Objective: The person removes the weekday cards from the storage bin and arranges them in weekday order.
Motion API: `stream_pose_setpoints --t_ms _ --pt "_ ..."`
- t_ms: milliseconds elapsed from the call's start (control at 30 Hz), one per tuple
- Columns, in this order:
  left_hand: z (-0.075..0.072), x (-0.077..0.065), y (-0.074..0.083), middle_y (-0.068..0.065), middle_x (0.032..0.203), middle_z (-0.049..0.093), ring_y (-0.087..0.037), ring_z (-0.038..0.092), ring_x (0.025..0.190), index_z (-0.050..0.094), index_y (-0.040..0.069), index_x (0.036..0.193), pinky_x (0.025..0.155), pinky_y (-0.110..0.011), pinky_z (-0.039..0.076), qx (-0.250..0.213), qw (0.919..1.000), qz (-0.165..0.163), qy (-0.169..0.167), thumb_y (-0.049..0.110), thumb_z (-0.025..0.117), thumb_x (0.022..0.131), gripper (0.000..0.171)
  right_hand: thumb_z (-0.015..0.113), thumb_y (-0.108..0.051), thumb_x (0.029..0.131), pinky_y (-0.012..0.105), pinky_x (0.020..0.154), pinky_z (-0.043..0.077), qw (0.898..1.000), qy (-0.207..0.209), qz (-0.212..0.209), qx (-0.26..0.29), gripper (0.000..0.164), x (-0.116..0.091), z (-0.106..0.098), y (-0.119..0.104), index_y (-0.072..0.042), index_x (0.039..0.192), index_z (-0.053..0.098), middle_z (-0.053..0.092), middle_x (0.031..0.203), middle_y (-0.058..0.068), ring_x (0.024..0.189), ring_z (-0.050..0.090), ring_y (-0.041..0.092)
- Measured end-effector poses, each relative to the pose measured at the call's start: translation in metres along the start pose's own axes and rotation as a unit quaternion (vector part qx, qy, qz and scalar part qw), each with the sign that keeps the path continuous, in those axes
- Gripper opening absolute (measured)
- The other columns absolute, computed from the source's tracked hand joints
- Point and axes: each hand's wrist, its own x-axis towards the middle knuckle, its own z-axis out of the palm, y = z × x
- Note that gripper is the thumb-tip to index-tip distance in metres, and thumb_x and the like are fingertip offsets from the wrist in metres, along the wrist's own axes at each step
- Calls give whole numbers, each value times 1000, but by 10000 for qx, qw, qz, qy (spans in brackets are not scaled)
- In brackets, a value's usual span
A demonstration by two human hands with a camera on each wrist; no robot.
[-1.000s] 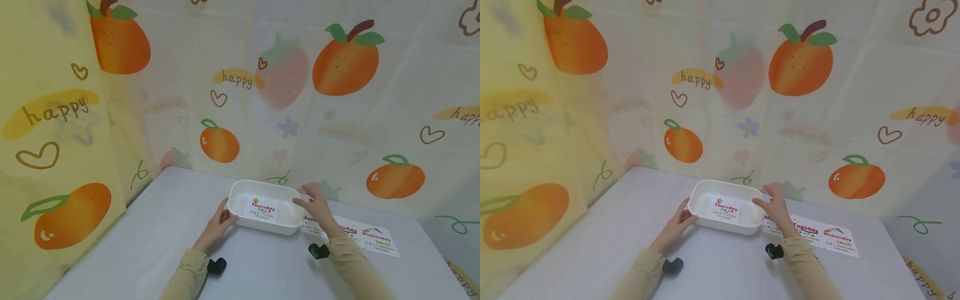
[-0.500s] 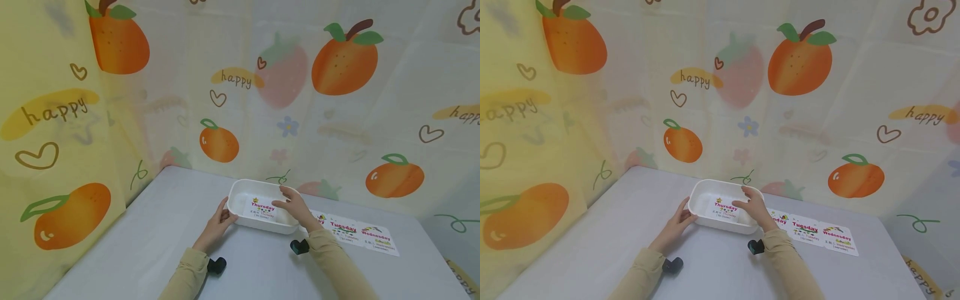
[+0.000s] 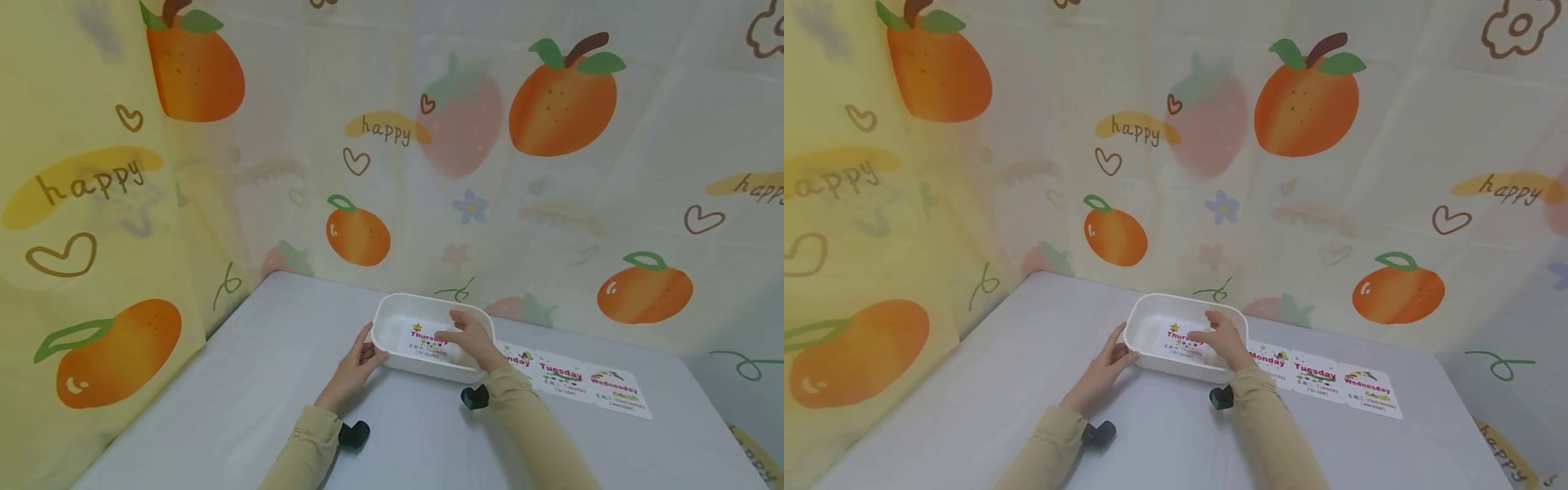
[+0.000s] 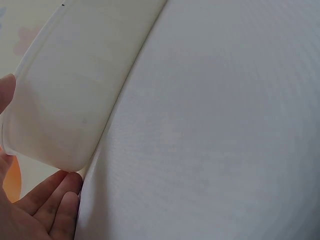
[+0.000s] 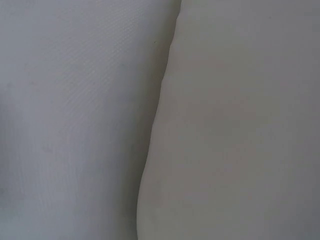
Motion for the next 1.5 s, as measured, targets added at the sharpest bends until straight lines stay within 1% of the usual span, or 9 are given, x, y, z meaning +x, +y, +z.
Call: stream_pose_setpoints --t_ms 200,300,500,700,800,1033,1133,1333,1500 --pt "0 -1 2 -14 125 50 -27 52 110 19 24 149 87 -43 45 27 10000 21 -38 41 60 89 75 78 -25 75 49 104 25 9983 -48 468 -355 86 6 2 6 9 138 31 32 141 26 128 30 42" --pt "0 -1 3 -14 127 50 -27 51 111 19 26 149 88 -43 44 11 10000 -26 -25 42 60 88 75 78 -26 74 49 105 23 9972 -90 554 -491 88 8 2 6 10 138 30 32 141 28 129 28 42" --pt "0 -1 2 -14 127 49 -27 51 112 19 27 148 89 -44 44 3 10000 -36 -31 41 60 89 74 78 -24 74 48 105 21 9949 -97 545 -842 87 10 3 7 13 136 30 32 139 30 129 27 42" --pt "0 0 2 -15 126 50 -28 51 111 19 25 149 88 -43 45 -8 10000 37 -77 42 60 88 75 81 -23 71 49 105 22 9906 4 605 -1226 88 9 5 8 11 135 33 36 137 30 127 30 42" --pt "-1 0 2 -13 127 50 -26 51 111 20 27 148 89 -42 44 -16 10000 -4 -55 41 61 88 74 82 -22 69 49 105 22 9891 5 536 -1369 88 9 6 8 12 135 34 38 135 30 127 31 41" --pt "0 1 1 -12 124 51 -26 52 110 21 27 148 88 -41 45 -28 10000 54 -7 41 62 87 75 83 -28 67 48 104 24 9755 -31 473 -2148 87 16 8 15 8 133 40 46 129 24 123 36 38" --pt "0 1 0 -12 124 51 -25 52 110 21 28 148 89 -40 45 -28 10000 62 1 42 62 87 75 84 -30 66 49 104 23 9727 -32 534 -2259 89 19 8 18 7 134 40 45 130 23 124 34 38" --pt "0 1 -2 -13 125 50 -26 51 111 21 27 148 89 -41 45 -2 10000 68 -15 42 62 87 75 86 -30 63 52 105 18 9702 -49 579 -2351 95 17 10 18 9 135 38 36 136 28 128 27 42" --pt "0 1 -1 -12 125 50 -26 51 111 20 28 148 89 -42 45 -23 10000 56 -8 41 61 88 74 86 -30 62 53 102 25 9683 41 630 -2416 89 15 11 14 9 130 44 41 130 27 121 33 41"
